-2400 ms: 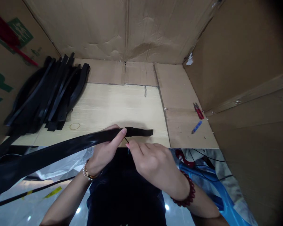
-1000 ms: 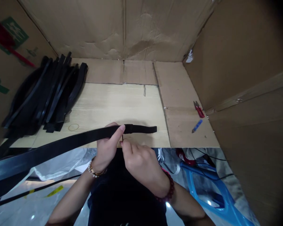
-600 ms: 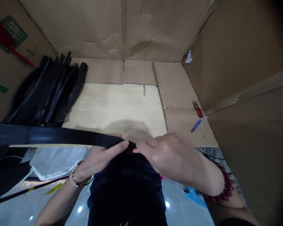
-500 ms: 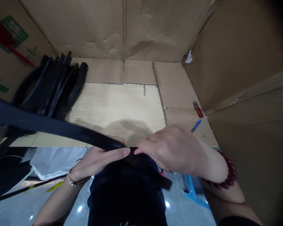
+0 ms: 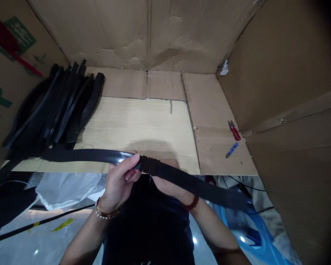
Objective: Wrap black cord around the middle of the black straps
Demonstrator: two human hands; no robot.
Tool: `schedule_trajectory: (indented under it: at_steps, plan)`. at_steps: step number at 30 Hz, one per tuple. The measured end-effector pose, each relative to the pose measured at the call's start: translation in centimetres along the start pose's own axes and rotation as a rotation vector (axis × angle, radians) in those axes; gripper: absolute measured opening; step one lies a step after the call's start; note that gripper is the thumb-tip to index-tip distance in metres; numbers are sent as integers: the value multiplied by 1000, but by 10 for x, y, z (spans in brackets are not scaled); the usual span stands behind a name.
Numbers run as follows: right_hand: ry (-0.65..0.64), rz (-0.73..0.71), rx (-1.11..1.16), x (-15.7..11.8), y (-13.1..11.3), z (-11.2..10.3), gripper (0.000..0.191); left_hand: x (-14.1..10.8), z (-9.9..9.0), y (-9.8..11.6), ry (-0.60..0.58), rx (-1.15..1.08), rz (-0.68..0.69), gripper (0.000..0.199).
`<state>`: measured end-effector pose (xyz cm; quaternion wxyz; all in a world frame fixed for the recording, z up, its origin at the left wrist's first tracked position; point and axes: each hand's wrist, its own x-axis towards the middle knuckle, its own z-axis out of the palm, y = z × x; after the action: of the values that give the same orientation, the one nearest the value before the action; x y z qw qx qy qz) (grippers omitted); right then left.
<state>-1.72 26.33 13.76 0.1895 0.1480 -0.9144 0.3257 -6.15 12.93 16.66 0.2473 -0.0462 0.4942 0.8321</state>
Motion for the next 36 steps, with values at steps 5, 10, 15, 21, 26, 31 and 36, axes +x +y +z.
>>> schedule_trajectory:
  at_steps: [5, 10, 15, 21, 26, 31, 36]
  plan:
    - [224, 99, -318, -7, -29, 26, 43, 11, 0, -13, 235, 161, 219, 37]
    - [161, 114, -430, -12, -44, 24, 40, 14, -7, -17, 163, 397, 263, 41]
    - [245, 137, -245, -16, -48, 11, 44, 12, -7, -13, 111, 352, 256, 39]
    - [420, 177, -225, -22, -54, 6, 25, 8, -1, -12, 52, 337, 231, 32]
    - [403, 54, -408, -22, -56, -2, 12, 9, -2, -17, 80, 432, 323, 39]
    - [266, -53, -489, -20, -51, -23, 11, 6, -10, -16, 99, 563, 319, 29]
    - [6, -158, -566, -12, -43, -66, 26, -5, -16, -1, -122, 730, 201, 31]
